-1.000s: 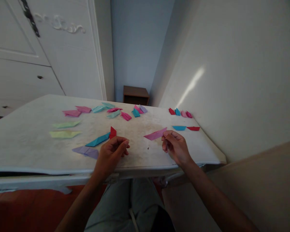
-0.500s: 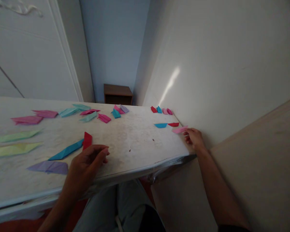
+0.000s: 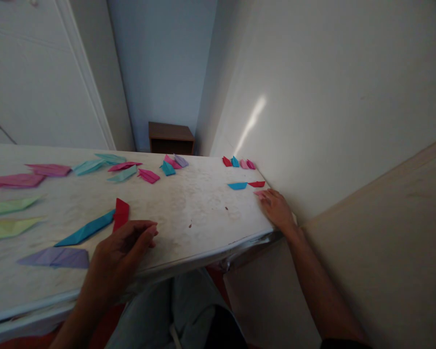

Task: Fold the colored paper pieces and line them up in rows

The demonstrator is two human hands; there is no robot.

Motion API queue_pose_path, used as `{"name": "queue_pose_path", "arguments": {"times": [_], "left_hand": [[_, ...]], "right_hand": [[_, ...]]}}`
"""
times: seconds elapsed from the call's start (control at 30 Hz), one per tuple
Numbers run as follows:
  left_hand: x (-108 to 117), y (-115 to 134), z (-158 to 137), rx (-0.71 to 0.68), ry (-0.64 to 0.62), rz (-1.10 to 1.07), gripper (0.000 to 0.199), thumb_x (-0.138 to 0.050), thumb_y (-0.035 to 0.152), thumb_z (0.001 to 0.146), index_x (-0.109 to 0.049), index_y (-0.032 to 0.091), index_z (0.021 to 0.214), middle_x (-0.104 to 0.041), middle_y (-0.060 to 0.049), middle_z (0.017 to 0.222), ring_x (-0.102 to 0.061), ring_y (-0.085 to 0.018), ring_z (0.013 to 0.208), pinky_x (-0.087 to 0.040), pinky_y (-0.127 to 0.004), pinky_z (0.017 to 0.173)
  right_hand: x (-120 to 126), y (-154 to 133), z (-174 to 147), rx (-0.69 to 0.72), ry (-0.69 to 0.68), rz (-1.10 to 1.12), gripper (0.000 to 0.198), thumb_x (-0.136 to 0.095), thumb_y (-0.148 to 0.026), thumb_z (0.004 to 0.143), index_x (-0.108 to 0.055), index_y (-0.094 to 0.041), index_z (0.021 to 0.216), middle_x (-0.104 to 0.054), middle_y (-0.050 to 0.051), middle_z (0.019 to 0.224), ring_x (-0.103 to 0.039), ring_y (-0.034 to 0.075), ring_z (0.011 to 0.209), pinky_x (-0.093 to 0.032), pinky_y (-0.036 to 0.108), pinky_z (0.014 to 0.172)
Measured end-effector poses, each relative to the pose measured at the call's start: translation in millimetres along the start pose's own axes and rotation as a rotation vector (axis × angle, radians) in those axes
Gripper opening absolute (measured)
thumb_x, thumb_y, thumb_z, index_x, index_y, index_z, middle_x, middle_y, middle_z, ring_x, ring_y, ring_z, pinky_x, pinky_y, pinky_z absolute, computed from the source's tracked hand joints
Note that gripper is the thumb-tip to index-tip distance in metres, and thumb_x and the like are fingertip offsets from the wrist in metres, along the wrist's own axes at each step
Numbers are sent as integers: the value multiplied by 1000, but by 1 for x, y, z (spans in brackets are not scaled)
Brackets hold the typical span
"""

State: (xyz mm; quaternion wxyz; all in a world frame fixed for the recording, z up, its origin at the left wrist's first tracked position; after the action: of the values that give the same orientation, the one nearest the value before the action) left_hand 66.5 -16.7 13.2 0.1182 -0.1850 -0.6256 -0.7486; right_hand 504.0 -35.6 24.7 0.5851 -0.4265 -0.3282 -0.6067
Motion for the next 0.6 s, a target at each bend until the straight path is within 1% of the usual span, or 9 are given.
{"name": "queue_pose_path", "arguments": {"times": [0.07,0.13,0.23,0.3,0.37,0.47,0.53,0.6], "left_hand": [[-1,0,0,-8,-6,18,36,-59,55,76,-67,22,88,-69,1,66,-67,-17,64,-53,-22,59],[0,0,0,-16,0,36,36,-58,55,77,-67,22,88,-69,1,65,-66,-16,63,-52,-21,59],[1,0,-1,-19,8,57,36,-57,55,77,-68,22,88,-69,1,67,-66,-16,63,-52,-21,58],[2,-1,0,-20,10,65,35,-57,55,77,-68,23,88,-70,1,68,-66,-17,65,-52,-21,58],[1,-1,1,-18,4,70,35,-57,55,77,-68,23,88,-70,1,69,-67,-17,66,-53,-21,59],[-1,-1,1,-1,4,67,36,-59,56,75,-68,23,87,-70,1,70,-67,-17,65,-53,-22,59],[-1,-1,0,21,18,53,37,-60,57,74,-68,23,87,-70,0,70,-66,-17,64,-53,-22,59],[0,0,-3,51,47,34,36,-60,56,74,-68,23,87,-70,0,71,-66,-17,65,-53,-23,61]], "right_hand": [[-10,1,-1,30,-32,1,39,-39,-30,94,-65,-14,119,-63,15,123,-52,27,122,-39,43,106],[-14,4,0,32,-33,-3,42,-37,-33,95,-63,-12,121,-62,16,125,-51,28,123,-39,44,107],[-16,9,2,17,-24,-8,46,-35,-36,96,-63,-10,121,-60,18,128,-50,29,125,-38,44,108],[-17,10,4,11,-25,-10,46,-35,-37,96,-63,-10,122,-60,18,128,-50,29,125,-38,44,108],[-16,10,5,12,-22,-27,46,-36,-36,96,-62,-11,123,-61,17,128,-50,28,125,-37,45,108],[-14,9,9,2,-3,-79,47,-37,-35,95,-58,-8,128,-57,19,132,-47,30,127,-34,48,108],[-16,8,14,7,-15,-98,50,-37,-35,95,-55,-6,131,-52,20,137,-44,30,131,-32,48,110],[-22,4,19,30,-59,-95,51,-37,-36,96,-52,-7,134,-50,19,140,-41,29,133,-31,46,111]]}}
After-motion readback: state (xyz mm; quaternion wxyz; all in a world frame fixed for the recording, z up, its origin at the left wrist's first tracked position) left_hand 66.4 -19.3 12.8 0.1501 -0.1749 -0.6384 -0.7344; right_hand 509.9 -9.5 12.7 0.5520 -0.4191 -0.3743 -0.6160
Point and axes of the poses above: each hand's wrist, its own z-axis towards the middle knuckle, its own x-axis out of the back of the hand, y = z × x, the point moved 10 cm from there along z, towards the middle knuckle
